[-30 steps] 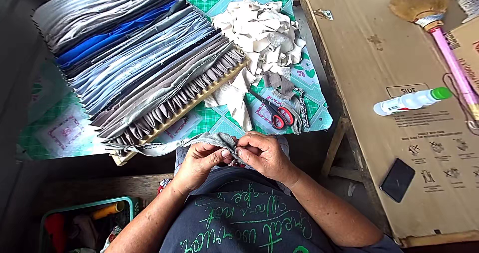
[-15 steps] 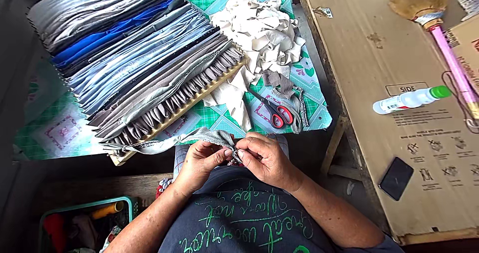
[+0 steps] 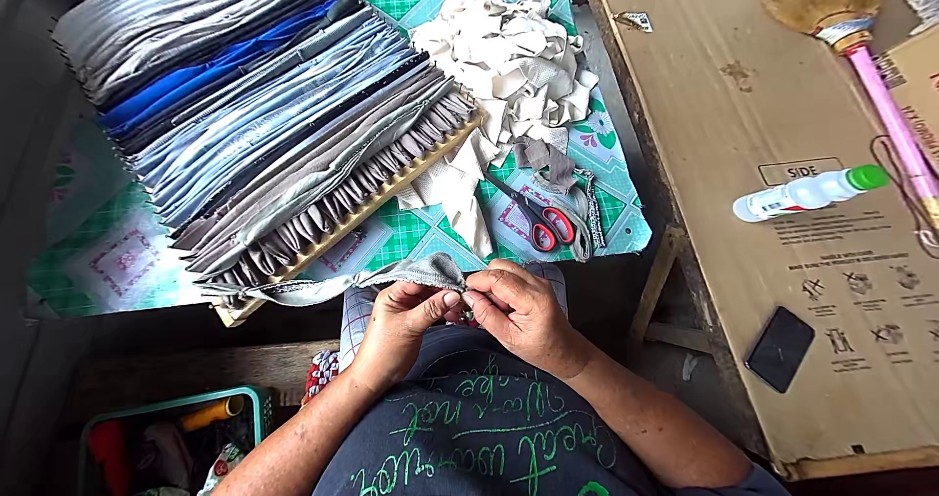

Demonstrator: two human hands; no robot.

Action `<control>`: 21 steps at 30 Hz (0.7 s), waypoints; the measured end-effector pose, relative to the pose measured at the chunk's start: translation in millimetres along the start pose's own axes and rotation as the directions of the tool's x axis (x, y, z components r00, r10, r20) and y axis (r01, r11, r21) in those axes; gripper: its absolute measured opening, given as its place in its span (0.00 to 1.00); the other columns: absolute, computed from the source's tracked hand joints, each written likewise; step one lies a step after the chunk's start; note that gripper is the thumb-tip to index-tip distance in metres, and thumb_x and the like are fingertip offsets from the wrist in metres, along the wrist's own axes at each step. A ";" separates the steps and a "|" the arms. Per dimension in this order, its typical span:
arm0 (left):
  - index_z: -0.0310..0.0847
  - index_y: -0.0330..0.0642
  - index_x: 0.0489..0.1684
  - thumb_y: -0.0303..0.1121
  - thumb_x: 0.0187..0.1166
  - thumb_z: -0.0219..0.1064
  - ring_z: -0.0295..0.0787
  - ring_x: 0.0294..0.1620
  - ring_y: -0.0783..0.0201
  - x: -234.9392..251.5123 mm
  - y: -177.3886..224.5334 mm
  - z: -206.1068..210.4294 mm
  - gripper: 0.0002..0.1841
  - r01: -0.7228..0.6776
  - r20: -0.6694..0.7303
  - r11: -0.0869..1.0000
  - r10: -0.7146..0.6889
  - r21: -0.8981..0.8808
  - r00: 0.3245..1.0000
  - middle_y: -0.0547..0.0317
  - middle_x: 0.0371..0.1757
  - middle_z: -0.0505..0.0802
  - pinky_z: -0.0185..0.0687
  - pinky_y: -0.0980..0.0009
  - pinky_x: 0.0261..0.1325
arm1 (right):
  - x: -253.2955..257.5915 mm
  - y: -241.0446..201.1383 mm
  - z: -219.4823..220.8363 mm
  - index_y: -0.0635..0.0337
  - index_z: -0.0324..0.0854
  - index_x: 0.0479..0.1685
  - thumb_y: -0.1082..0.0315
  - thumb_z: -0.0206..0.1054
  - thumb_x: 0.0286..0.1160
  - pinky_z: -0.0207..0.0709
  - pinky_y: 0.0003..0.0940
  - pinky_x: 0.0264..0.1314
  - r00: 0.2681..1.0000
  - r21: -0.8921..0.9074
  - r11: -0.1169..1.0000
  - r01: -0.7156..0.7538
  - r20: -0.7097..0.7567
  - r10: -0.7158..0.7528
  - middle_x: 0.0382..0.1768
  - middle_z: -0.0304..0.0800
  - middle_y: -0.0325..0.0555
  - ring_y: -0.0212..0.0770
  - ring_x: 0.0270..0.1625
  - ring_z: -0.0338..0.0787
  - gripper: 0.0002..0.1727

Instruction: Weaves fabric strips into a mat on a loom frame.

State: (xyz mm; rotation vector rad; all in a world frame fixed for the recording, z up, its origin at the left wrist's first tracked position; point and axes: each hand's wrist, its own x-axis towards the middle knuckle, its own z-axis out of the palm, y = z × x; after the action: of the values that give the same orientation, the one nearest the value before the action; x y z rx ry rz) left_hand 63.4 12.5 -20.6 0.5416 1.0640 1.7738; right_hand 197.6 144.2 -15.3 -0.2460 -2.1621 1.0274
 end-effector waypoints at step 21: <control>0.94 0.45 0.45 0.29 0.76 0.74 0.94 0.43 0.68 0.4 -7.6 -0.6 0.06 -0.209 0.009 0.977 0.209 0.042 0.978 0.58 0.44 0.97 0.91 0.70 0.53 | -4.0 -3.6 -0.9 0.62 0.89 0.40 0.63 0.65 0.81 0.70 0.23 0.48 0.999 -0.027 1.000 0.000 -0.041 -0.001 0.29 0.84 0.40 0.27 0.34 0.77 0.12</control>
State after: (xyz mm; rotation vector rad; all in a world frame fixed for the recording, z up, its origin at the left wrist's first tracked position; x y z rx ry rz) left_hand 66.6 13.8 -27.4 0.7057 1.0764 1.9341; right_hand 201.5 140.5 -14.4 -0.2771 -2.1405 0.9850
